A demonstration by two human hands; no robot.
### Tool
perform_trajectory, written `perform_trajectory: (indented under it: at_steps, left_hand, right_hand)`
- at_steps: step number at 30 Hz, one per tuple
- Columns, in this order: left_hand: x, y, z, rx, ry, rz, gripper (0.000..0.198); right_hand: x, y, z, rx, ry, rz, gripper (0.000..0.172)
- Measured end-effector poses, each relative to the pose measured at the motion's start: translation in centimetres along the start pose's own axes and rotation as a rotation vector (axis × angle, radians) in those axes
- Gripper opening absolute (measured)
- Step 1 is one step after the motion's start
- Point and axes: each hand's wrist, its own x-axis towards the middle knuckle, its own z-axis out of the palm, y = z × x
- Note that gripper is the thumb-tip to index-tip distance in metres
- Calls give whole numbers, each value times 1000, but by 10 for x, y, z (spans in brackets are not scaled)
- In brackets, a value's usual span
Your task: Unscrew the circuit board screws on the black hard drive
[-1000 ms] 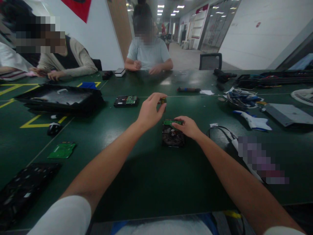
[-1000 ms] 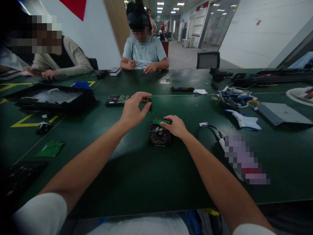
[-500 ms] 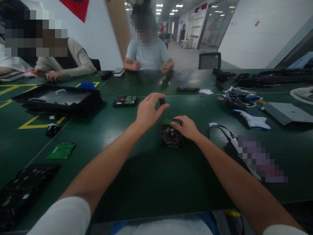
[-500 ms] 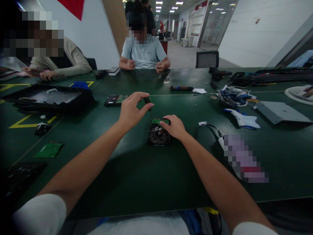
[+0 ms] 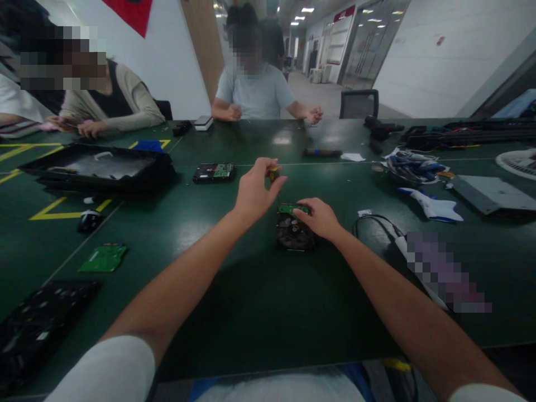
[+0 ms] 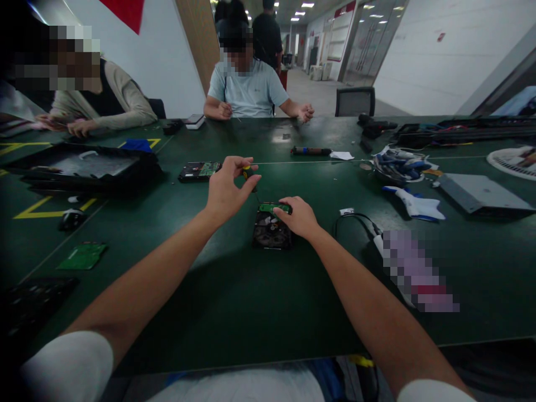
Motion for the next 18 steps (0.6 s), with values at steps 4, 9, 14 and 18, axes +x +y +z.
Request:
perform_trajectory:
  at_steps: [4,9,14,18]
  left_hand:
    - [6,4,-8,89,10,25,23]
    - [6,0,-8,106,7,14,25]
    - [2,-2,-3,83,6,-32,27]
    - [0,4,0,39,64,-55,28]
  right_hand:
    - [0,1,1,-1,6,-4,39]
    - [-1,0,0,-1,13,-28,37]
    - [-1,0,-1,18,18,-31,39]
    - [0,2,1,21,11,-31,40]
